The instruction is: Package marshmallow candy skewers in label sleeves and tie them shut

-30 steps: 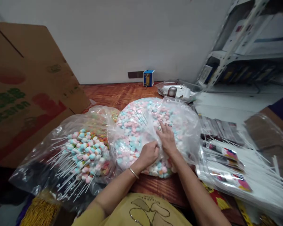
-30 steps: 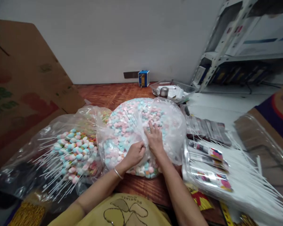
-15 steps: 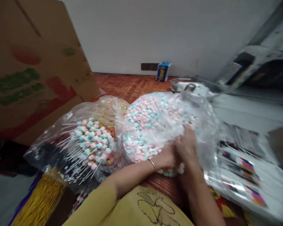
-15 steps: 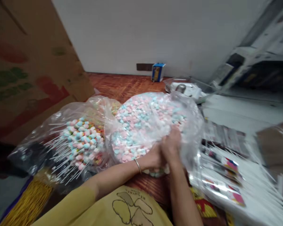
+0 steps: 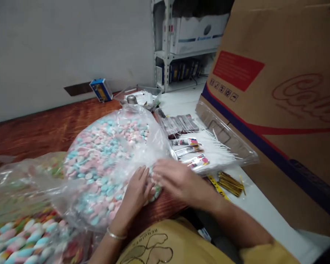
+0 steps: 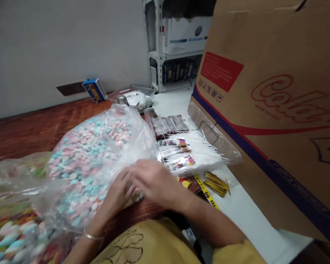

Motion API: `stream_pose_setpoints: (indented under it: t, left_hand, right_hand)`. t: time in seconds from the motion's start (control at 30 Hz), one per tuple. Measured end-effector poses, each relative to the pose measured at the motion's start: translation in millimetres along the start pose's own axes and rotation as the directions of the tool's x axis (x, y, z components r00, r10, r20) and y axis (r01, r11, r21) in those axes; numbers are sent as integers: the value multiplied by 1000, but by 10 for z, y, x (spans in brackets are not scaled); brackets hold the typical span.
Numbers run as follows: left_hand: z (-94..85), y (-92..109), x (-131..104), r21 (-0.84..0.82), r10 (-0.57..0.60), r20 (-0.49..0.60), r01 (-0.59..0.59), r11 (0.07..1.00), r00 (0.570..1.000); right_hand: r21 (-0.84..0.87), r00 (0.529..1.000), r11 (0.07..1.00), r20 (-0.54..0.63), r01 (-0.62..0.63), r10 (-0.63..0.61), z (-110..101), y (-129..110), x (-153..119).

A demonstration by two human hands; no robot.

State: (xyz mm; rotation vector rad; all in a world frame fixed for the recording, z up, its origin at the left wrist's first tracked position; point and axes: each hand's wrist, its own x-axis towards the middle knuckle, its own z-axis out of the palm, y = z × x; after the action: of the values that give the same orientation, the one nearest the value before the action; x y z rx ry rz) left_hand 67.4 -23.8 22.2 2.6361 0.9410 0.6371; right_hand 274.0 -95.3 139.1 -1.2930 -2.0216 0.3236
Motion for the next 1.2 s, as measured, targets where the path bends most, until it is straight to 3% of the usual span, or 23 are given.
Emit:
stream_pose_setpoints:
  t: [0.07,0.13,0.17,0.27,0.37,0.57,0.7,0.93,1.2]
  left_hand:
    - [-57,38,-72,-5,-2,-50,2,1000,999]
    - [-84,105,-99,-25,10,-69,-12,1000,998]
    - [-87,142,-99,-36,14,-64,-16,999,998]
    - [-77,220,-80,-54,22,-32,-24,998,999]
    - [-75,222,-72,-52,36,-18,-37,998,999]
    - [-134,170,-56,-70,0,-4,0,998,1000]
    - [-143,169,-29,-99,3,-3,-4,995,1000]
    - [-92,152,-48,-92,27,-32,-29,995,999]
    - [-49,151,-87,-109,35,-24,-37,993,999]
  right_hand:
    - [-202,971,951,-99,-235,219,-384,411,-26]
    - [-480,882,778,19,-404,470,-611,940,51]
    - [-586,818,710,131,-391,559,-659,1193,104]
    - [-610,738,713,292,-345,608,-630,1726,233]
    - [-594,692,727,364,-343,624,-560,1910,263]
    - [-537,565,725,465,-432,681,-619,1979,209]
    - [-527,563,715,450,-459,693,-613,2013,183]
    - [-560,649,732,398,-388,648,-615,2061,195]
    - [-522,662,754,406,-398,630,-596,2131,155]
